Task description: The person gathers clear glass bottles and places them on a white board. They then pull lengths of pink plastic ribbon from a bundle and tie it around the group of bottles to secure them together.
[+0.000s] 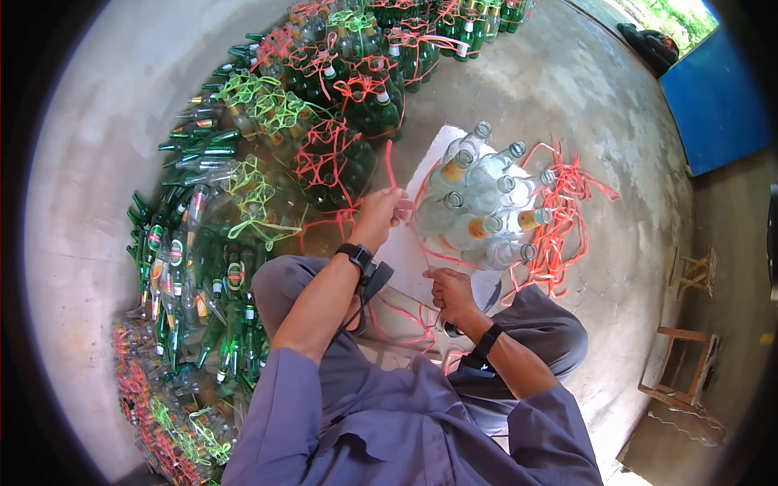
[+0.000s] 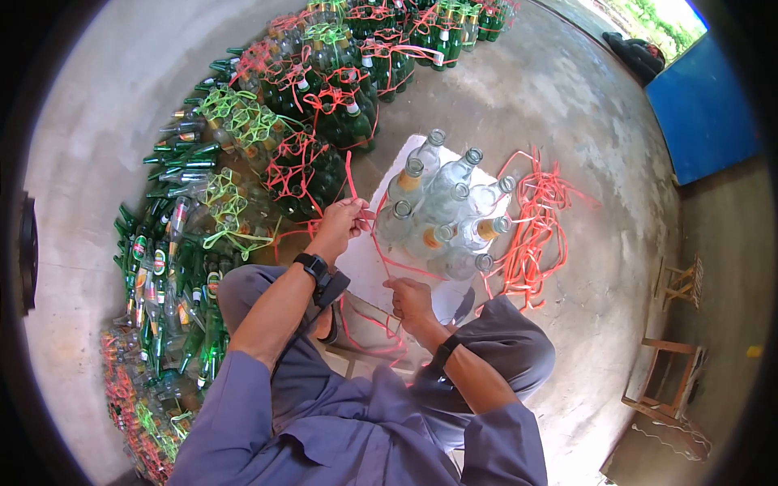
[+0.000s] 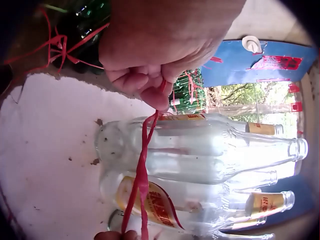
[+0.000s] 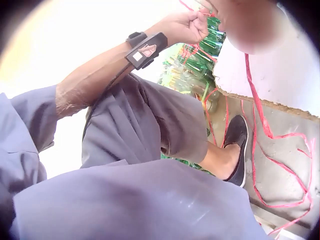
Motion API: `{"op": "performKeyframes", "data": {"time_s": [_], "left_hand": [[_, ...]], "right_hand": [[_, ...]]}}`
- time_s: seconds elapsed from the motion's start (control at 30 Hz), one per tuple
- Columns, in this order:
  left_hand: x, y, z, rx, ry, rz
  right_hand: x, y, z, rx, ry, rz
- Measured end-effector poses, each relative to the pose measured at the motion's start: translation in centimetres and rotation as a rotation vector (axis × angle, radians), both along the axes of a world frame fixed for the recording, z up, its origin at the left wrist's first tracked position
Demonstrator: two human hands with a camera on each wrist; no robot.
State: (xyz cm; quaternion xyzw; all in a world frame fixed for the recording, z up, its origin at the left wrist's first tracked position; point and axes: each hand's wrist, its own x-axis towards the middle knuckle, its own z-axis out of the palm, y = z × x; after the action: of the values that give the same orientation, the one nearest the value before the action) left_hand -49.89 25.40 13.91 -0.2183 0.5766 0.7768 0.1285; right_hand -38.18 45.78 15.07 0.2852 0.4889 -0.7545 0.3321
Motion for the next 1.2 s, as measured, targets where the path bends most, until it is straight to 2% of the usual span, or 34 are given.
{"op": "performKeyframes", "data": {"time_s": [0.1,0.17,0.37,0.4,0.43,0.53,0.57,0.6,0.67,0.7,0.83,0.9,0.93,1.0,1.2], "left_hand": [[-1.1,0.4,-0.9,0.096,-0.094,0.036],[-2.2,-0.3,-2.1,0.121,-0.062,0.123],[-3.3,-0.2,-3.1,0.128,-0.028,0.137],[-3.2,-0.2,-3.2,0.127,-0.034,0.133],[-3.2,-0.3,-3.4,0.134,-0.045,0.165],[-2.8,-0.4,-3.7,0.134,-0.064,0.186],[-2.9,-0.5,-3.5,0.130,-0.070,0.170],[-2.9,-0.5,-3.2,0.128,-0.054,0.169],[-2.5,-0.3,-3.0,0.129,-0.091,0.156],[-2.4,-0.3,-3.0,0.152,-0.081,0.168],[-1.9,-0.8,-3.9,0.162,-0.043,0.184],[-1.4,-1.0,-3.8,0.161,-0.055,0.204],[-1.2,-1.0,-3.7,0.158,-0.046,0.207],[-0.8,-1.1,-3.5,0.159,-0.050,0.224],[-0.3,-1.7,-4.2,0.132,-0.100,0.216]], "right_hand": [[-0.1,0.7,-0.1,0.122,0.028,0.010],[-0.3,1.8,-0.5,0.169,0.027,-0.003],[-1.4,2.8,-0.5,0.228,0.032,0.013],[-1.5,2.8,-0.5,0.292,0.076,0.071],[-1.4,2.6,-0.3,0.355,0.121,0.128],[-1.6,3.2,3.0,0.334,0.113,0.157],[-1.2,3.8,1.8,0.465,0.480,0.348],[-1.3,4.3,0.6,0.465,0.496,0.344],[-1.7,4.4,0.5,0.415,0.165,0.211],[-1.8,4.3,-0.1,0.482,0.201,0.211],[-1.4,4.3,-0.2,0.464,0.192,0.177],[-1.1,5.1,-1.9,0.473,0.631,0.313],[-1.4,4.9,-1.4,0.469,0.640,0.313],[-1.8,4.6,-0.6,0.481,0.258,0.309],[-1.8,4.6,-1.2,0.475,0.244,0.276]]}}
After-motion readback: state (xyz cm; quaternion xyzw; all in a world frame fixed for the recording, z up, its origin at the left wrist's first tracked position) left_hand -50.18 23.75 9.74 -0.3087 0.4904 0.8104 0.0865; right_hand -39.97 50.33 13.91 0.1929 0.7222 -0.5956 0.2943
